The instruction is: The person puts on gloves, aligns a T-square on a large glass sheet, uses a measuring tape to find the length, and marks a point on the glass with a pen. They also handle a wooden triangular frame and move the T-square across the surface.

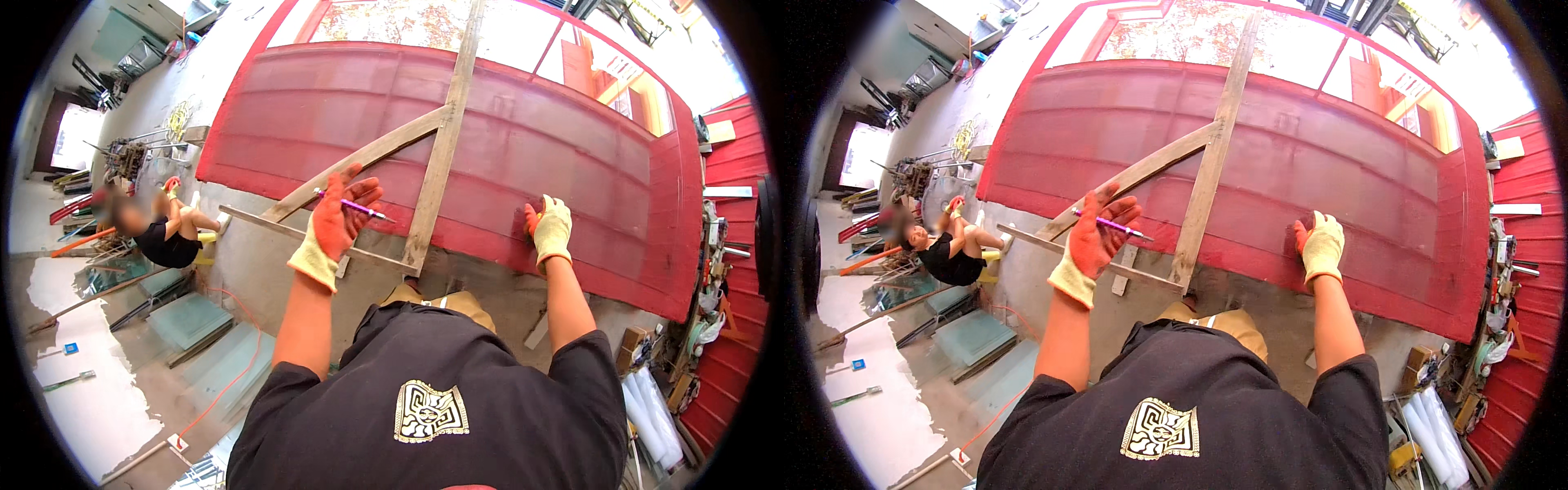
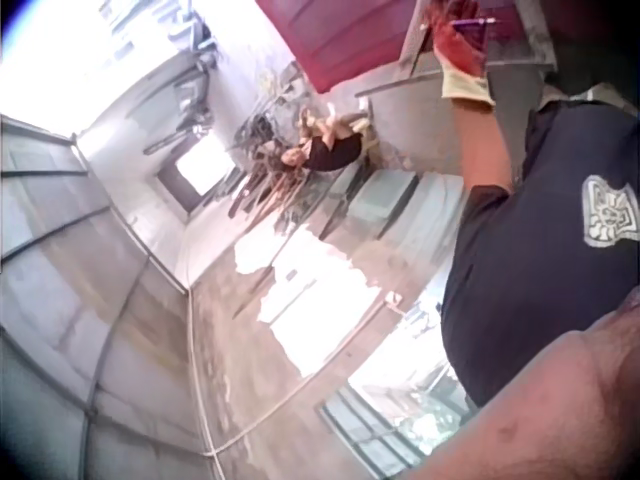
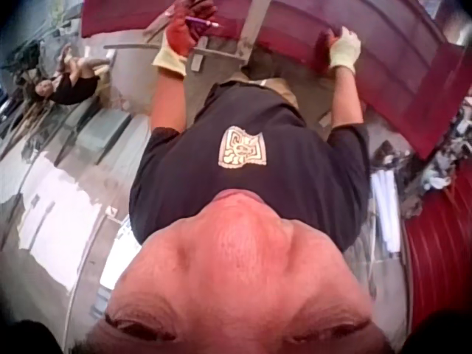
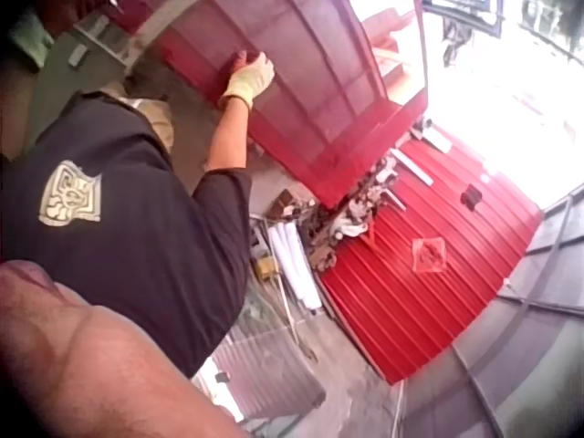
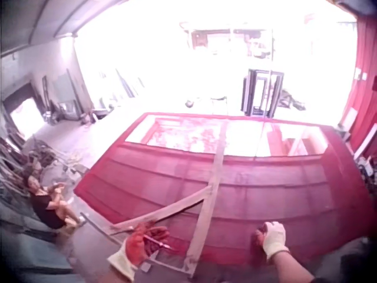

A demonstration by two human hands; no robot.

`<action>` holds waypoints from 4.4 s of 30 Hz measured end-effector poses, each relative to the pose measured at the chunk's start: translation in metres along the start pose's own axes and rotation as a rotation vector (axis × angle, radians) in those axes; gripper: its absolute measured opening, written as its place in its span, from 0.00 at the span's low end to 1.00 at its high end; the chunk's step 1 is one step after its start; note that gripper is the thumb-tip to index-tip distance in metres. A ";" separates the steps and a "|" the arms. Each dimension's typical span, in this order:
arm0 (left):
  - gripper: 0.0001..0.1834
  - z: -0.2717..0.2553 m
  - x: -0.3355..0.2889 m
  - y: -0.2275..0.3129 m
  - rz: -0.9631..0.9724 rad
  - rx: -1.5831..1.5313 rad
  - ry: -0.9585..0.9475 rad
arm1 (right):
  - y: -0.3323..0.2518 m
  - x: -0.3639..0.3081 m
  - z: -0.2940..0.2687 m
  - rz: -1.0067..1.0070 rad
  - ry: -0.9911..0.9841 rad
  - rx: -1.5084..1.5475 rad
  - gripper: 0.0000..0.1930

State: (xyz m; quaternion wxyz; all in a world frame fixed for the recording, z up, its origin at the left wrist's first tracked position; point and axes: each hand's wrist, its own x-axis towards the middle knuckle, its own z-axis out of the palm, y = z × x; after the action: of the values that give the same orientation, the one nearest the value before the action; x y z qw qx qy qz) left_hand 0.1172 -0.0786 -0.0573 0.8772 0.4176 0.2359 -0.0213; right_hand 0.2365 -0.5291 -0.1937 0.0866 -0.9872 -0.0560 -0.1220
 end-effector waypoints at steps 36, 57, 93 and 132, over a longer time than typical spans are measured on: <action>0.25 -0.035 0.218 -0.017 0.968 1.721 -0.443 | -0.178 0.042 -0.044 0.701 -0.426 1.854 0.27; 0.24 -0.058 0.272 -0.049 1.088 1.745 -0.559 | -0.176 0.098 -0.020 0.950 -0.484 1.894 0.25; 0.22 -0.056 0.283 -0.042 0.952 1.760 -0.551 | -0.141 0.364 0.169 0.193 -0.263 0.831 0.20; 0.25 -0.082 0.286 -0.053 0.936 1.750 -0.539 | -0.154 0.385 0.190 0.210 -0.290 0.885 0.17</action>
State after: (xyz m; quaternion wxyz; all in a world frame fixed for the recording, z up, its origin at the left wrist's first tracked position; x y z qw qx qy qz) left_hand 0.3265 -0.0058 -0.2633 0.2101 0.9421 -0.2532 0.0652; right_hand 0.6309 -0.3089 -0.2543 0.5018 -0.8627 -0.0141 0.0620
